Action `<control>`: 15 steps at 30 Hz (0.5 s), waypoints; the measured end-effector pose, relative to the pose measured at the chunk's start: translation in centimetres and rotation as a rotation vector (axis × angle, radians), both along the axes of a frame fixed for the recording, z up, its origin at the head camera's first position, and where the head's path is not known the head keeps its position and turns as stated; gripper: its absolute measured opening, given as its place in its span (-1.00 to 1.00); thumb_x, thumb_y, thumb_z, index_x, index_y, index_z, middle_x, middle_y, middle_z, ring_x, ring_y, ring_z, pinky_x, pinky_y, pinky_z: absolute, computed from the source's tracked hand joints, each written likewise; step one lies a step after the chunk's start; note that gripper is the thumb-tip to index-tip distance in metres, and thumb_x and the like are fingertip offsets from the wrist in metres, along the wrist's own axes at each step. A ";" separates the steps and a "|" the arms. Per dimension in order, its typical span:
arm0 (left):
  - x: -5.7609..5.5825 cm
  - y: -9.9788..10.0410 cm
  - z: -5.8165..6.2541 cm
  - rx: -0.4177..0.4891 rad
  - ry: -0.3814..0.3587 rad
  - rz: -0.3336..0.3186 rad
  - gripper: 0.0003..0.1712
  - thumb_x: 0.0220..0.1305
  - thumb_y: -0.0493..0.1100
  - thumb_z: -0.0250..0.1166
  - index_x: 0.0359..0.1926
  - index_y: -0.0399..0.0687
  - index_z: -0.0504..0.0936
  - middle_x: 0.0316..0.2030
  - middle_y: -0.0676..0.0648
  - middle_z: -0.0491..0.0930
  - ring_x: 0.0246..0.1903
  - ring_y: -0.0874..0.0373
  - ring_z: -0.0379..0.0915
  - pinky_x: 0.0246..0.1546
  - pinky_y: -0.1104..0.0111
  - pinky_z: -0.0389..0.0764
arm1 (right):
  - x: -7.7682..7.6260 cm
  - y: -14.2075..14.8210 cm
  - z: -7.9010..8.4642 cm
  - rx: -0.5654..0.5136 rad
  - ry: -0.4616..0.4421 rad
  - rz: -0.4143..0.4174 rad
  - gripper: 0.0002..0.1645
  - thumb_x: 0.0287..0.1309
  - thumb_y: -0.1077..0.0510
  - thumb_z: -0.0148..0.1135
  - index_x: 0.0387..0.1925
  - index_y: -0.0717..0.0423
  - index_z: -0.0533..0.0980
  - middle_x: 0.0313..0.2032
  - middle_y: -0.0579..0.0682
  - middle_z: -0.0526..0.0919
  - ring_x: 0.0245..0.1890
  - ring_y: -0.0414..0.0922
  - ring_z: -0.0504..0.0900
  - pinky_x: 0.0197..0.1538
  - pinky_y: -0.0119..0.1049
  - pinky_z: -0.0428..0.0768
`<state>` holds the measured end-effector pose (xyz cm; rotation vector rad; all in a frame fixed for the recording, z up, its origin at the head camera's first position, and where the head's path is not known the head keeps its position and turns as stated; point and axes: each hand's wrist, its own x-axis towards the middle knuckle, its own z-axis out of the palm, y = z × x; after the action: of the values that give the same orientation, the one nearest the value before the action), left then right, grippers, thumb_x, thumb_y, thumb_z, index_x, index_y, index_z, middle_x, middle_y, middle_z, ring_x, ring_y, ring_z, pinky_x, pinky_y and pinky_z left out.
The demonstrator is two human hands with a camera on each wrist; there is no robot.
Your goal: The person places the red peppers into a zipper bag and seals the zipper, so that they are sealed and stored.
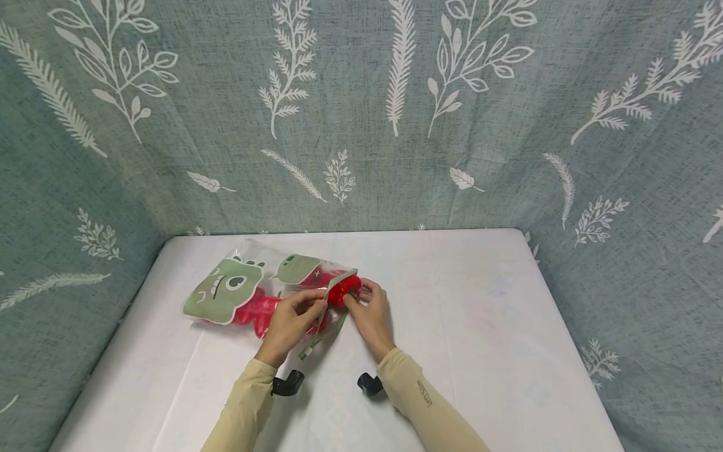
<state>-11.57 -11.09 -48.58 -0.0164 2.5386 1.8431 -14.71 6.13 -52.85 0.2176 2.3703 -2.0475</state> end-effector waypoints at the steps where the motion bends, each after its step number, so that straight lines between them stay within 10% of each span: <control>1: 0.0 0.0 0.0 0.002 0.000 0.001 -0.71 0.32 -0.11 0.41 0.04 0.00 0.73 -0.22 -0.02 0.68 -0.23 0.06 0.55 -0.15 0.38 0.64 | -0.1 0.0 -0.1 0.004 0.001 0.000 -0.31 0.20 0.09 0.42 0.31 0.14 0.40 0.19 0.13 0.52 0.12 0.05 0.58 0.19 -0.02 0.55; 15: 0.1 0.1 0.3 0.005 -0.015 -0.003 -0.70 0.33 -0.12 0.41 0.06 -0.01 0.72 -0.20 -0.02 0.68 -0.22 0.06 0.55 -0.13 0.37 0.64 | -0.6 -0.8 0.5 0.017 0.004 0.052 -0.28 0.18 0.13 0.42 0.35 0.15 0.40 0.19 0.11 0.53 0.11 0.03 0.60 0.22 -0.02 0.51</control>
<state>-11.46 -11.00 -48.31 -0.0265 2.5234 1.8409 -15.32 5.34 -52.39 0.1496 2.3698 -2.0083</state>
